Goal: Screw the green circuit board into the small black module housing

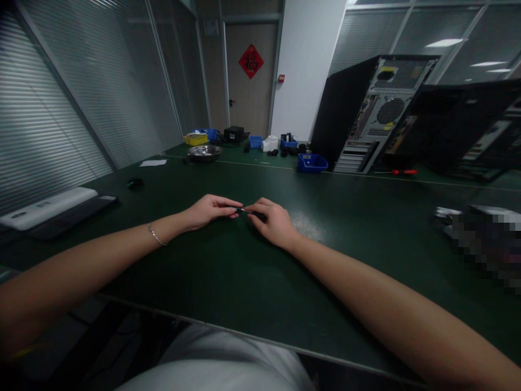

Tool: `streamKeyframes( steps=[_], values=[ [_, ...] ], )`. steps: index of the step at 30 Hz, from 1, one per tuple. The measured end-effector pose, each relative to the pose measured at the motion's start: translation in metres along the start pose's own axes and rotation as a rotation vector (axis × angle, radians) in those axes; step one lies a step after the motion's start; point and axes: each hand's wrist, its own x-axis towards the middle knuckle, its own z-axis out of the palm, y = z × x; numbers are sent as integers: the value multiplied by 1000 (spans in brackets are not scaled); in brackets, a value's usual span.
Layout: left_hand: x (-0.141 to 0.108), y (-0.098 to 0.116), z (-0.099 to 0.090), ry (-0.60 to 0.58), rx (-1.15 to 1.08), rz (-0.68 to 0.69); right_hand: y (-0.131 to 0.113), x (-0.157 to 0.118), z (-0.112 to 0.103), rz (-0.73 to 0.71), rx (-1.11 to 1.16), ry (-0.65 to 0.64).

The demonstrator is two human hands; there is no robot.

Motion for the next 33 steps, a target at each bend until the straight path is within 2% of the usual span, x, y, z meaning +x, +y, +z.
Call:
streamKeyframes(
  steps=[22, 33],
  values=[
    [2, -2, -7, -63, -212, -98, 2, 0, 2, -73, 52, -3],
    [2, -3, -7, -57, -216, -90, 2, 0, 2, -65, 26, -1]
  ],
)
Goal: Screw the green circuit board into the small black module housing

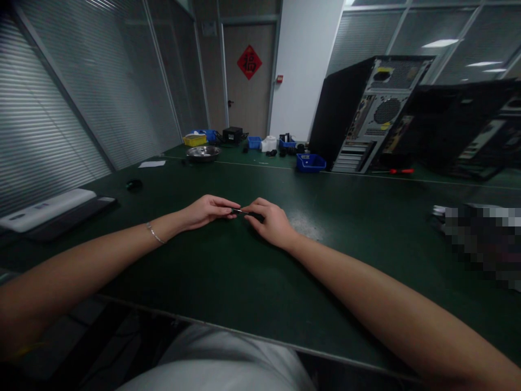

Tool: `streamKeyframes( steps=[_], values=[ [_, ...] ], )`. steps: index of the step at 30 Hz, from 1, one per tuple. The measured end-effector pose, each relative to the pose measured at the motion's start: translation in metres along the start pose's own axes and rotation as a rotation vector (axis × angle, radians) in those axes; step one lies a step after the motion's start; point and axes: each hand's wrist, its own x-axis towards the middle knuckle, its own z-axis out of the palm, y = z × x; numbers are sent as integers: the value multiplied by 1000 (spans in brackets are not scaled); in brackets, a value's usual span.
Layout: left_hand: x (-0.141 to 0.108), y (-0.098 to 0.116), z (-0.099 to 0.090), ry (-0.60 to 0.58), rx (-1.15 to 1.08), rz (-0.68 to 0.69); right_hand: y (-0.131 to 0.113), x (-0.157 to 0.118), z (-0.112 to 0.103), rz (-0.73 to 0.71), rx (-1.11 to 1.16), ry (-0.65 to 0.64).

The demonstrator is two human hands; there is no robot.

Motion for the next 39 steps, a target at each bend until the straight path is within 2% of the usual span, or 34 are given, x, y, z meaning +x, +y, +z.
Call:
streamKeyframes(
  steps=[10, 27, 31, 35, 39],
  values=[
    [-1, 2, 6, 79, 35, 0, -2, -1, 3, -12, -102, -19],
    [-1, 1, 2, 6, 17, -21, -1, -1, 1, -43, -19, -21],
    [-2, 4, 5, -1, 65, 39, -2, -1, 0, -24, -21, -10],
    [-1, 7, 4, 59, 166, 126, -2, 0, -1, 5, -38, 12],
    [1, 6, 0, 88, 155, 169, -2, 0, 0, 0, -41, 29]
  ],
)
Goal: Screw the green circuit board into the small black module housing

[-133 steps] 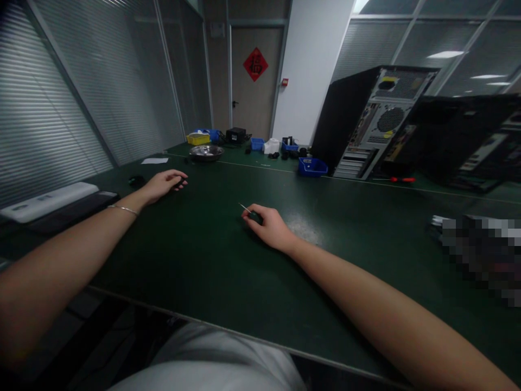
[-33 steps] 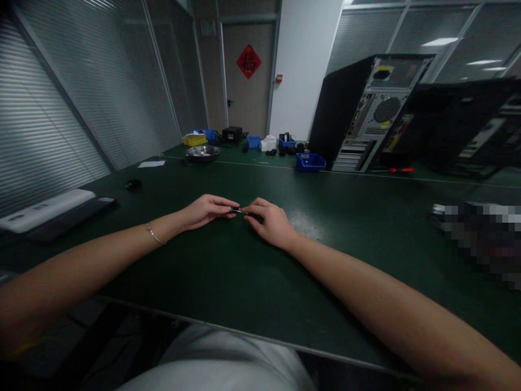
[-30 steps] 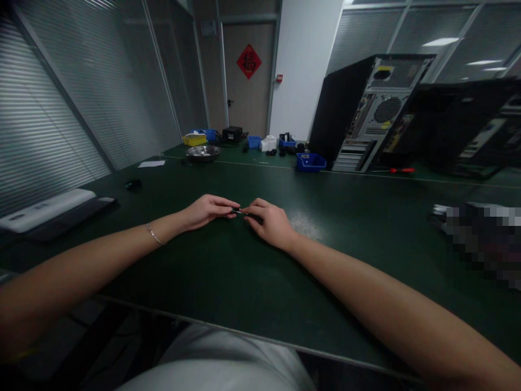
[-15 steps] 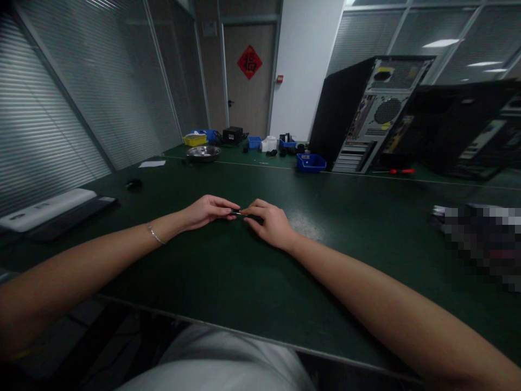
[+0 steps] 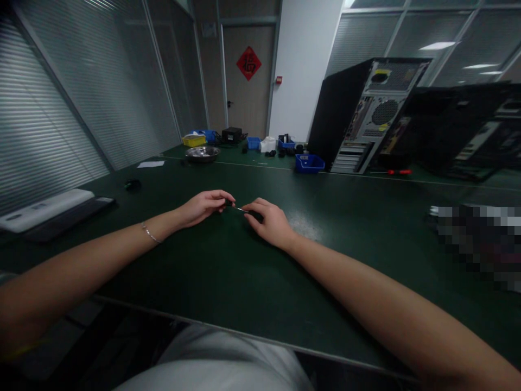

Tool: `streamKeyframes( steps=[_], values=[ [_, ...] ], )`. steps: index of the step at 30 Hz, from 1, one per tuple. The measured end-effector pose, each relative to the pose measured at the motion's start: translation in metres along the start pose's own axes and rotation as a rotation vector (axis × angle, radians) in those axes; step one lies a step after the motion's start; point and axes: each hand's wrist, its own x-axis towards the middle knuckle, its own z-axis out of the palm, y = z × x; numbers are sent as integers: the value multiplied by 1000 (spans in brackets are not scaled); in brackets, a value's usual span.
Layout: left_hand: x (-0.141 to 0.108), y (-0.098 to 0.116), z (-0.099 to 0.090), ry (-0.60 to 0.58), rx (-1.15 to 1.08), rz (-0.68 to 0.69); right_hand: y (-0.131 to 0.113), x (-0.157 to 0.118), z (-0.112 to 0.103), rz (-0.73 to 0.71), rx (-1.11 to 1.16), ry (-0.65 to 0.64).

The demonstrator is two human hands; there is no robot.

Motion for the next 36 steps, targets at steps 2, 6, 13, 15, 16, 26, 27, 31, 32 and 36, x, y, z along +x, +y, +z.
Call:
streamKeyframes(
  steps=[2, 6, 13, 15, 16, 26, 27, 31, 32, 36],
  values=[
    [0, 0, 0, -16, -25, -15, 0, 0, 1, 1, -4, 2],
    [-1, 0, 1, -29, -74, -40, 0, 0, 1, 7, -1, 1],
    [-3, 2, 6, -4, -133, -59, -2, 0, 0, -31, 16, -28],
    [-3, 2, 9, -18, -102, -93, -4, 0, -1, -72, 22, -74],
    [-4, 3, 11, -25, -77, -101, -6, -1, -2, -95, 18, -100],
    [-6, 7, 19, -117, 271, 76, -9, -1, 0, -117, -44, -127],
    [-6, 8, 18, -112, 293, 97, -8, -1, 0, -114, -37, -113],
    [-5, 8, 12, -74, 369, 153, -7, -1, 2, -101, -17, -85],
    [-5, 7, 11, -62, 362, 149, -7, -1, 2, -100, -9, -81],
    [-5, 5, 13, -21, 184, 53, -6, -1, 0, -82, 24, -31]
  ],
)
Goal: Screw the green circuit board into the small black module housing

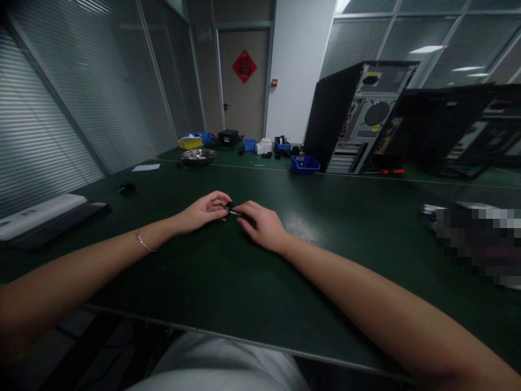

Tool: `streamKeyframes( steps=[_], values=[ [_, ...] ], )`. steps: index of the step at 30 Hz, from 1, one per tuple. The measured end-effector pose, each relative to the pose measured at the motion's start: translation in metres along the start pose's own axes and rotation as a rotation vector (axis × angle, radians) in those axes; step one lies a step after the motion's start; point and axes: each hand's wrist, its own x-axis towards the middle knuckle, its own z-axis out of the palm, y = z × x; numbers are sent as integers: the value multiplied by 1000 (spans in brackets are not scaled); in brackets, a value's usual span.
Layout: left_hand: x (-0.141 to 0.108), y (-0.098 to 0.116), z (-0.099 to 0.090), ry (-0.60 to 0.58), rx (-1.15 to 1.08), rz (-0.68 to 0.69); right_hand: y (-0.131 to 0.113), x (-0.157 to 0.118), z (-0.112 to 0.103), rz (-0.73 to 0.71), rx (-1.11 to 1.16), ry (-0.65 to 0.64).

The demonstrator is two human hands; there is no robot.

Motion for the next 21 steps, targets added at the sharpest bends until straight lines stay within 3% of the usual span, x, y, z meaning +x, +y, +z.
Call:
streamKeyframes(
  steps=[6, 15, 21],
  values=[
    [0, 3, 2, 25, -268, -113, 5, 0, -1, 62, 2, 59],
    [2, 1, -3, 79, -279, -91, 3, -1, -1, 54, -14, 82],
    [0, 4, 2, 24, -329, -146, 6, -1, 1, 65, -29, 83]
  ],
)
